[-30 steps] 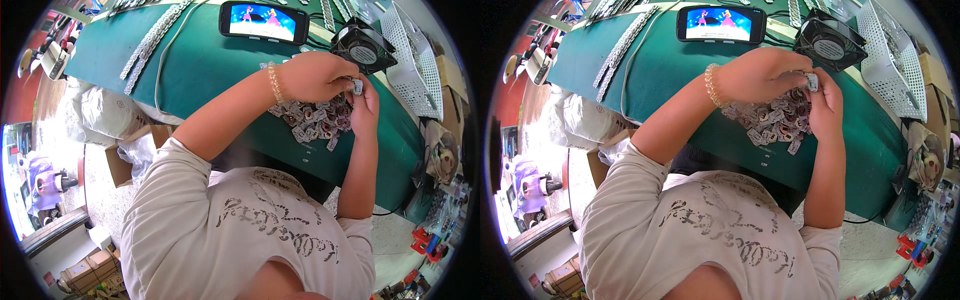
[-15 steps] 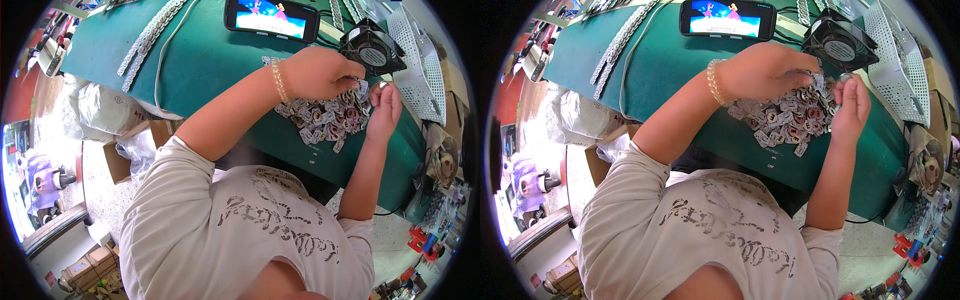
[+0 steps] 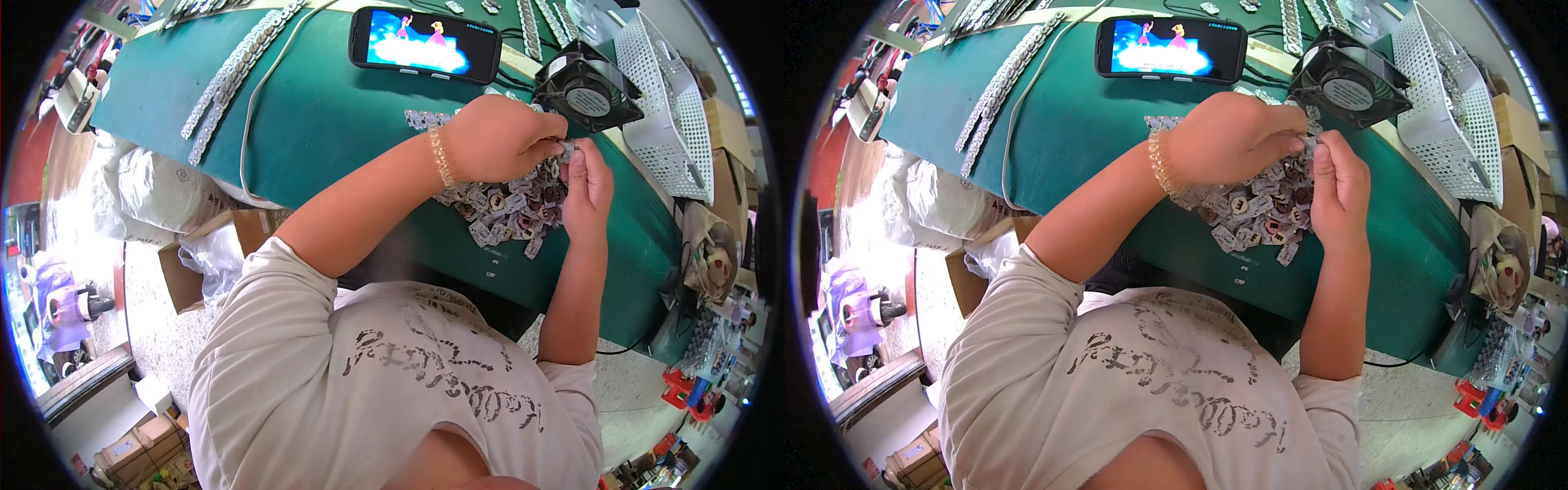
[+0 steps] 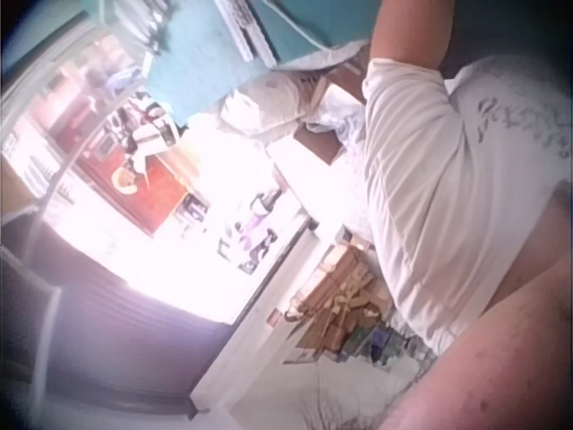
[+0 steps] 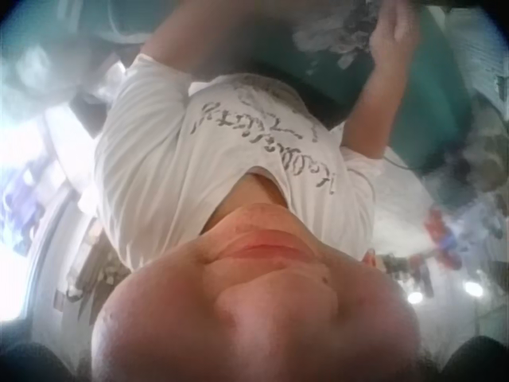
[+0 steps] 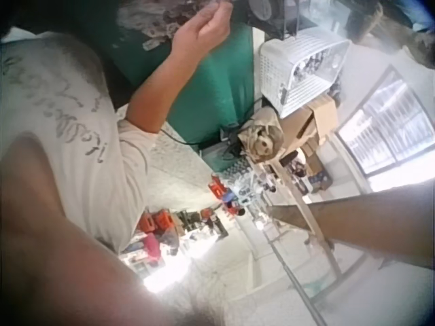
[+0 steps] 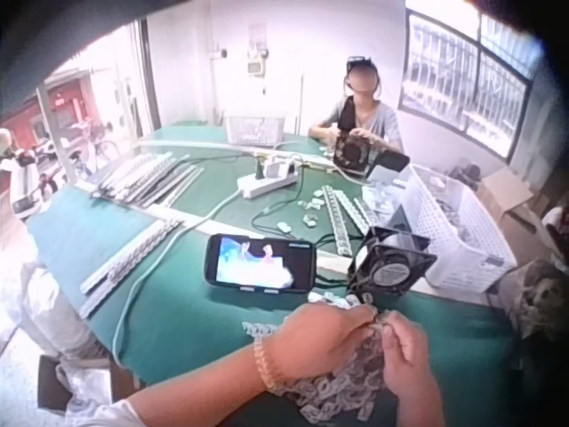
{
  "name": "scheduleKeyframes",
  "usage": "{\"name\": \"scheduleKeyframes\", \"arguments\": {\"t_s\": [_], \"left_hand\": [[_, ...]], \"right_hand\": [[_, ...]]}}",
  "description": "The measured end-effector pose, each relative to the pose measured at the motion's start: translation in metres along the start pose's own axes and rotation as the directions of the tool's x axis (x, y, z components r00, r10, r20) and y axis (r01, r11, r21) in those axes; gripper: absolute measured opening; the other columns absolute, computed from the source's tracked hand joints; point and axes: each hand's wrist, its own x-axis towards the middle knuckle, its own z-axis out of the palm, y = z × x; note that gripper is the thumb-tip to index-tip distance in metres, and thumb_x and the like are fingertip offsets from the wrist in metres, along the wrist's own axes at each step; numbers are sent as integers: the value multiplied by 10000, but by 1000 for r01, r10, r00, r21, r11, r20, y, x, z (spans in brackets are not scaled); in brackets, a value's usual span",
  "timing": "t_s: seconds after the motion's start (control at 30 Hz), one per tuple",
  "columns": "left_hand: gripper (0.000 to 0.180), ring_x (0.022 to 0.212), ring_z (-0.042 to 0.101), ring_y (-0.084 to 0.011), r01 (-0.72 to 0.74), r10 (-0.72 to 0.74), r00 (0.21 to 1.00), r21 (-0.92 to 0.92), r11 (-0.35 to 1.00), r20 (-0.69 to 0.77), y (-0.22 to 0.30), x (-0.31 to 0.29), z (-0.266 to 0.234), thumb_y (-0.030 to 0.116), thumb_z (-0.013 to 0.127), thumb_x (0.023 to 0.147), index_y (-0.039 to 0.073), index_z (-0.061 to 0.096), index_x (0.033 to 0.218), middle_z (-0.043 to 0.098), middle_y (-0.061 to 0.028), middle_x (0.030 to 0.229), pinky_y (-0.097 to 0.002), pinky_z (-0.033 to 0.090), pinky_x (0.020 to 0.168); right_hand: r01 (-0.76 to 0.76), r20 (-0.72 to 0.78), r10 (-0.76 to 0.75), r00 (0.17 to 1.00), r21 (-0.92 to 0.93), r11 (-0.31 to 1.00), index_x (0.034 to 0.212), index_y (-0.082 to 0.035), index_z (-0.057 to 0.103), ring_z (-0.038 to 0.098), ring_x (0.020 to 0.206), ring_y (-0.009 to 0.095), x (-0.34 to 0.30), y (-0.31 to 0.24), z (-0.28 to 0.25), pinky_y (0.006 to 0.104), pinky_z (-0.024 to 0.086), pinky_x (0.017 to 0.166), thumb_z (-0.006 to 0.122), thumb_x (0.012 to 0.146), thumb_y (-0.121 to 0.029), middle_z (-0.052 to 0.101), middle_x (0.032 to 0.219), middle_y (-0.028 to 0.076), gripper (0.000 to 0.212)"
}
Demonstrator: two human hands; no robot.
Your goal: Assembling small electronic components and LED strip connectors at a workbench.
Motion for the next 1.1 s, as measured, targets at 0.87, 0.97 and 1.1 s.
{"name": "scheduleKeyframes", "arguments": {"t_s": [0.87,0.97,1.1], "left_hand": [[169,672,527,-369,-42,68,992,-233,972,107,-6,-3,-9,157,589,865,35,563,979,562,-190,736,-390,432,597],[152,643,477,-361,-24,75,984,-296,955,161,-8,-2,-10,137,580,873,26,553,975,551,-185,741,-378,427,597],[142,587,473,-249,-6,75,982,-370,929,173,-3,-1,-12,144,558,900,13,530,946,520,-134,688,-340,420,575]], "right_hand": [[-239,129,201,971,513,825,756,-23,497,384,554,60,1,-7,-2,202,318,495,505,952,-185,435,684,-13,255],[-254,170,193,966,525,812,753,-20,495,386,544,61,1,-6,-4,200,315,494,502,954,-198,431,689,-13,268],[-264,199,185,962,526,808,751,-25,494,392,538,61,1,0,-9,196,303,488,516,949,-243,430,665,-12,296]]}}
